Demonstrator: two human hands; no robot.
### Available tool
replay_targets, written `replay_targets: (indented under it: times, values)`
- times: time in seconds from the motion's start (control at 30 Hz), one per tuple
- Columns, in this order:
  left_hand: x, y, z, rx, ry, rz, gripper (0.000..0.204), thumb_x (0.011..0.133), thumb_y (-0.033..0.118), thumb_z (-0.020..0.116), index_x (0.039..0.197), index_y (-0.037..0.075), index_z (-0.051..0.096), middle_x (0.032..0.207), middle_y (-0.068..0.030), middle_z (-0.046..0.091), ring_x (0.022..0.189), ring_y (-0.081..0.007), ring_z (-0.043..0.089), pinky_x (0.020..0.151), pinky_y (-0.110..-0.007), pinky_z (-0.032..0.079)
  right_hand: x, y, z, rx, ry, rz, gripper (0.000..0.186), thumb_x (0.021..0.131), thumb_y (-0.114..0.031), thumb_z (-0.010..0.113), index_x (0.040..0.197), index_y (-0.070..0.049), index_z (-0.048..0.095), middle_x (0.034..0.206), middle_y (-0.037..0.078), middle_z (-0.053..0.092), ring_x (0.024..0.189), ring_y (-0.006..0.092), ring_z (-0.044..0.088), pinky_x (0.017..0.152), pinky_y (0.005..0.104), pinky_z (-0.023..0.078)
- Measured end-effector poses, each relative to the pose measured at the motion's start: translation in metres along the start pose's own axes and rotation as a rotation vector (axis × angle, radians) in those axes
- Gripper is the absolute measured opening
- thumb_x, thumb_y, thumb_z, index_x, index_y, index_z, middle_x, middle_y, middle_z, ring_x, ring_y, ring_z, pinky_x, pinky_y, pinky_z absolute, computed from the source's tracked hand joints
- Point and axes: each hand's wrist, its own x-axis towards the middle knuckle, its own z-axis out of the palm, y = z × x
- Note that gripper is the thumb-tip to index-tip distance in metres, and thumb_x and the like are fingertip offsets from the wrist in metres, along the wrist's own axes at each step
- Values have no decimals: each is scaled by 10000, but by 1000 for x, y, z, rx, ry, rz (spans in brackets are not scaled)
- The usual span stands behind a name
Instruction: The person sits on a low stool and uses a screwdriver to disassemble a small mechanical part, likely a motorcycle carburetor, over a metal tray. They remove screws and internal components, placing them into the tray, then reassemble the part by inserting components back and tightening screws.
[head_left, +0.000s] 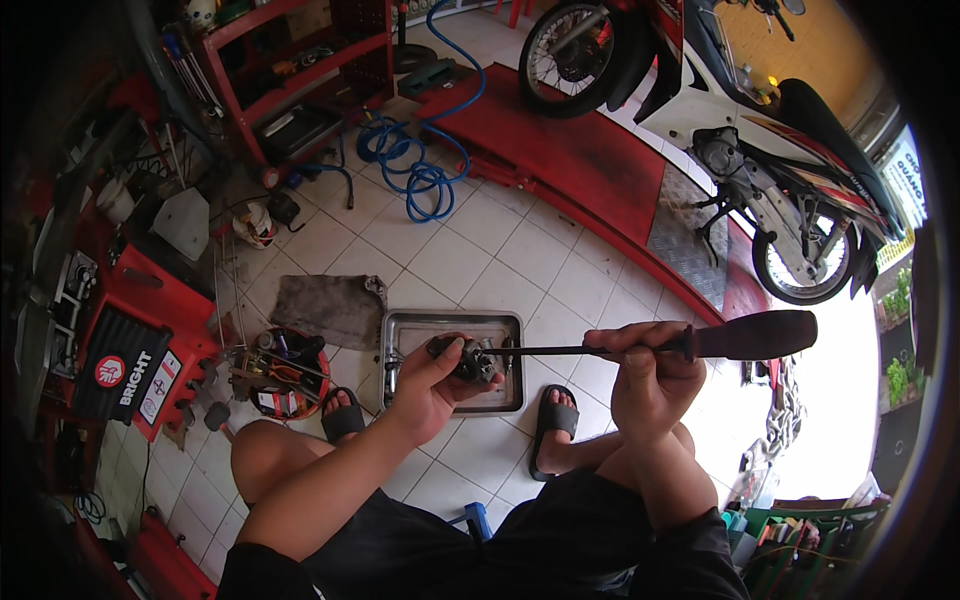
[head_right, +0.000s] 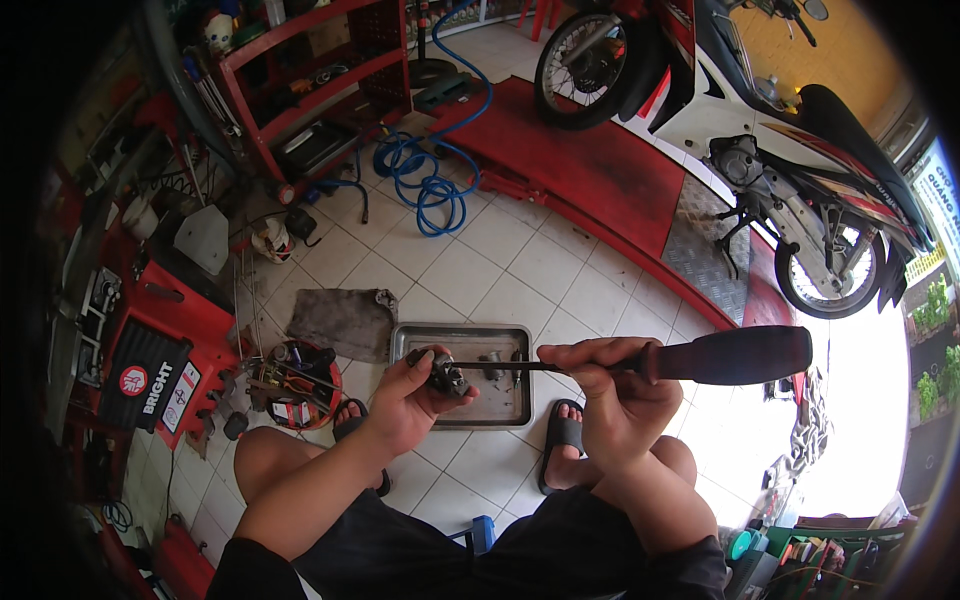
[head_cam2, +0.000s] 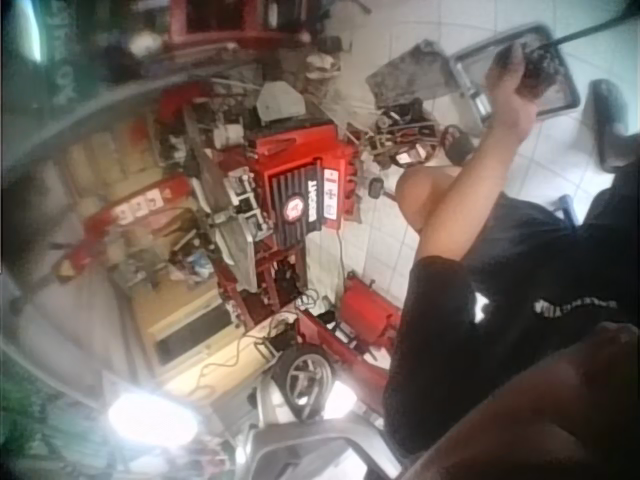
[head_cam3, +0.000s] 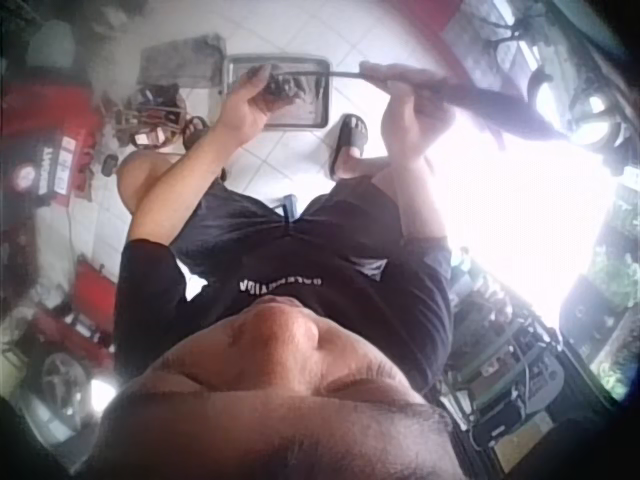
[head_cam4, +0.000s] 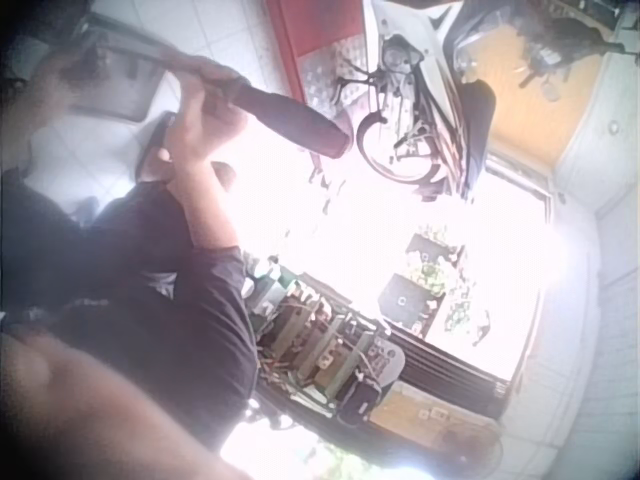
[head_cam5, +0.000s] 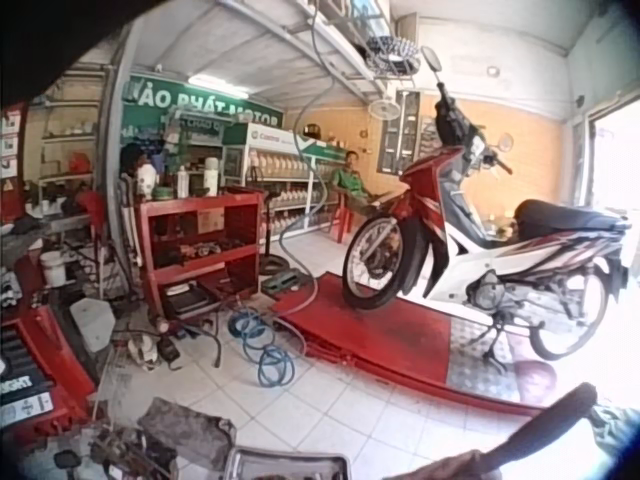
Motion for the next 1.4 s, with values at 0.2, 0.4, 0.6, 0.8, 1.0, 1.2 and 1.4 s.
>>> replay_targets:
  times: [0.2, 0.4, 0.6, 0.8, 1.0, 1.2, 1.4]
  values:
    - [-1, 3, 4, 84, 114, 29, 262, 1018, 258, 600, 1198, 69, 601, 1036, -108, 712, 975, -377, 724, 876, -459, 611, 7, -1, 2, 32, -10, 153, 146, 995, 36, 559, 1125, 62, 497, 964, 223, 706, 974, 366, 730, 914, 482, 603]
    - [1, 11, -1, 145, 111, -65, 245, 1005, 239, 628, 1165, 58, 588, 1023, -124, 706, 958, -364, 730, 863, -437, 618, 10, 5, -8, 62, 24, 271, 117, 973, 1, 626, 1046, 65, 561, 950, 221, 721, 968, 371, 735, 836, 431, 640]
    - [-5, 0, 5, 196, 110, 157, 263, 1003, 228, 635, 1175, 57, 533, 1009, -128, 685, 972, -350, 727, 879, -423, 615, -4, 13, -4, -80, 193, 211, 159, 945, -41, 690, 1011, 51, 578, 890, 213, 722, 925, 352, 745, 774, 389, 652]
    - [-1, 1, 1, 114, 136, 111, 256, 1003, 231, 636, 1169, 58, 546, 1014, -129, 689, 971, -351, 726, 895, -431, 607, 7, 2, 8, 41, 24, 303, 368, 970, 4, 623, 1285, 52, 437, 1118, 256, 676, 1106, 365, 684, 971, 458, 567]
    - [1, -1, -6, 74, 145, 25, 266, 999, 231, 642, 1175, 56, 547, 1030, -131, 692, 968, -364, 726, 889, -443, 608, 13, -8, 4, 81, -208, 323, 323, 966, 79, 581, 1274, 79, 481, 1175, 260, 668, 1181, 342, 654, 1007, 452, 550]
    - [-3, -6, 3, 110, 134, 19, 273, 1001, 228, 636, 1187, 53, 542, 1028, -133, 692, 967, -368, 730, 870, -462, 616, -5, 5, -14, -218, -72, 214, 205, 913, 69, 680, 1099, 93, 598, 1013, 226, 723, 989, 287, 730, 827, 345, 620]
    - [-1, -6, -1, 88, 111, -6, 277, 998, 240, 641, 1182, 55, 550, 1079, -154, 698, 965, -367, 729, 866, -453, 616, 9, -3, 29, -16, 90, 270, 308, 952, 82, 583, 1254, 84, 519, 1080, 231, 707, 1022, 311, 719, 865, 367, 606]
